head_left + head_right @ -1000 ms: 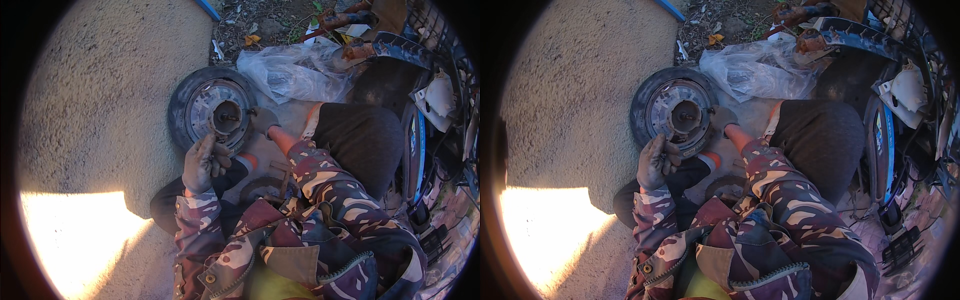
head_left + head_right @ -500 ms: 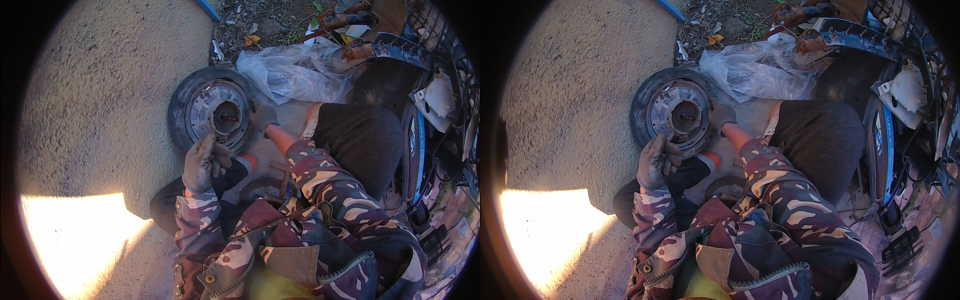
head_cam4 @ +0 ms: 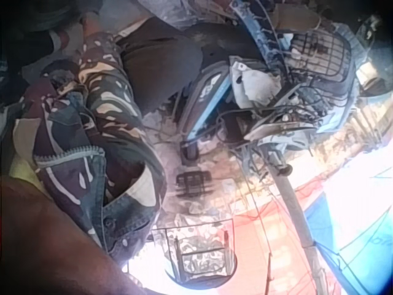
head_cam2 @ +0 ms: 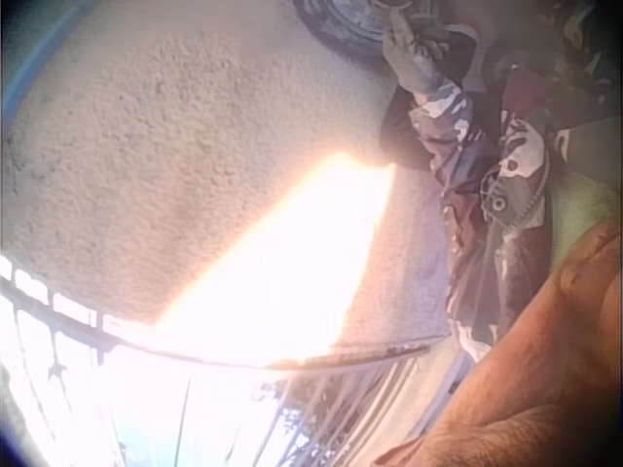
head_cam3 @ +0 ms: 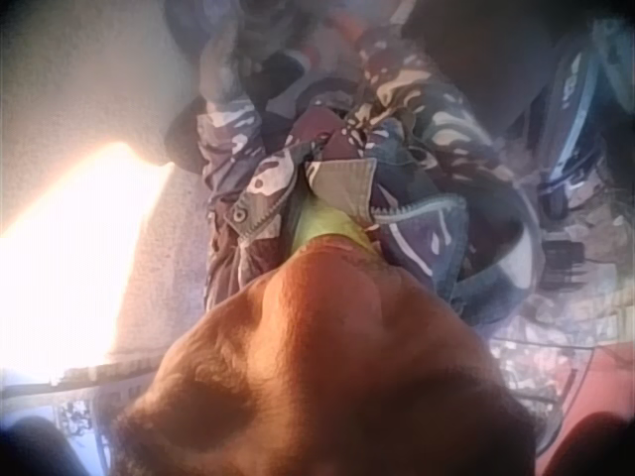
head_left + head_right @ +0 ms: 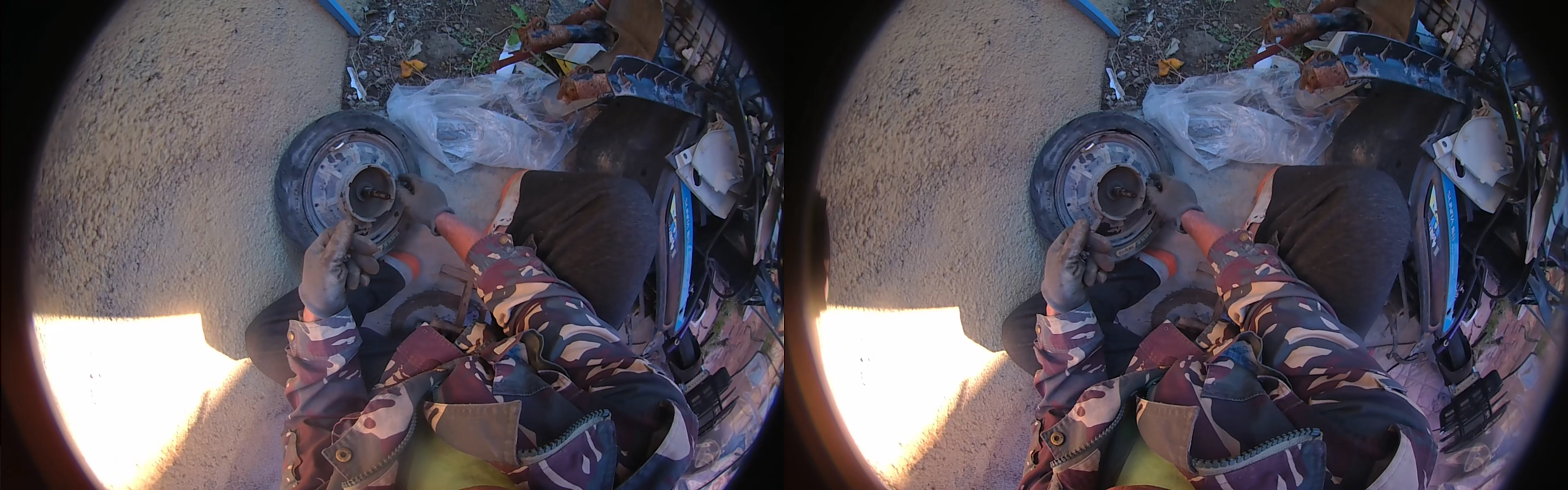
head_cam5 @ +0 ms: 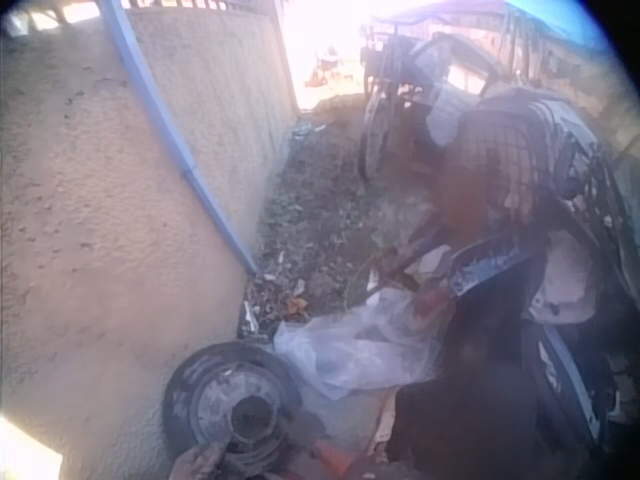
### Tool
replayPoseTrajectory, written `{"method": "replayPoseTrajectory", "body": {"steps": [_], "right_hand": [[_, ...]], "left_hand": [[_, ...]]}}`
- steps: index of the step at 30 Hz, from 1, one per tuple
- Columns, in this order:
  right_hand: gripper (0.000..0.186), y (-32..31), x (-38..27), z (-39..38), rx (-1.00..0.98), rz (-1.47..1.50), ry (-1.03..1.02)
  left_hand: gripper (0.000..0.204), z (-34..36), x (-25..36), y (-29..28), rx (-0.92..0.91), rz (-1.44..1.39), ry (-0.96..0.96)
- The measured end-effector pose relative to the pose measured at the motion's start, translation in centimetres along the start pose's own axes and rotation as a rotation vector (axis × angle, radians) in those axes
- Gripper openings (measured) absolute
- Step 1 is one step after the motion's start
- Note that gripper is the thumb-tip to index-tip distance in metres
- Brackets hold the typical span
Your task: The person sits on the ground and works on a wheel hub, using a small tool to remove and adjust internal components. They repeatedly insert and withdraw the tool, then handle small parts with their fingers.
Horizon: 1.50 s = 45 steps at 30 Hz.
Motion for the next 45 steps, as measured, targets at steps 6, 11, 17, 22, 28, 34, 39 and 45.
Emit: {"method": "replayPoseTrajectory", "body": {"steps": [6,11,17,22,28,34,39,45], "right_hand": [[0.043,0.8,4.2,1.2,-0.043,0.044,0.276],[0.043,-0.6,2.0,0.3,-0.082,-0.206,0.113],[0.050,0.6,5.4,1.0,-0.051,0.385,0.503],[0.050,0.3,4.4,1.9,-0.137,0.220,0.386],[0.035,-2.1,-1.5,2.5,-0.181,-0.492,0.114],[0.031,-2.5,-2.9,0.5,-0.111,-0.558,0.108],[0.034,-1.3,-4.8,-3.8,-0.070,-0.253,0.121],[0.031,5.8,-18.3,-15.6,-0.162,0.480,0.135]], "left_hand": [[0.055,-0.1,0.0,0.1,0.003,0.003,-0.002],[0.055,0.0,0.1,0.4,-0.001,0.009,0.003],[0.054,0.3,0.1,0.6,0.004,0.012,0.003],[0.053,0.3,0.1,0.6,0.006,0.019,0.008],[0.052,0.3,-0.2,0.7,-0.004,0.029,0.008],[0.052,-2.0,-0.4,-0.3,-0.020,0.019,0.026],[0.051,-7.0,-0.5,-2.8,0.001,-0.042,0.005],[0.050,-17.5,-3.1,-10.9,0.027,-0.165,0.058]]}}
Point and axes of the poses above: each hand's wrist, its own z-axis towards the middle knuckle, its own y-axis out of the palm, x = y × z, the point moved 9 cm from there along z, towards the middle knuckle, and after that the axes turned 15 degrees about z, right-handed, at the moved point
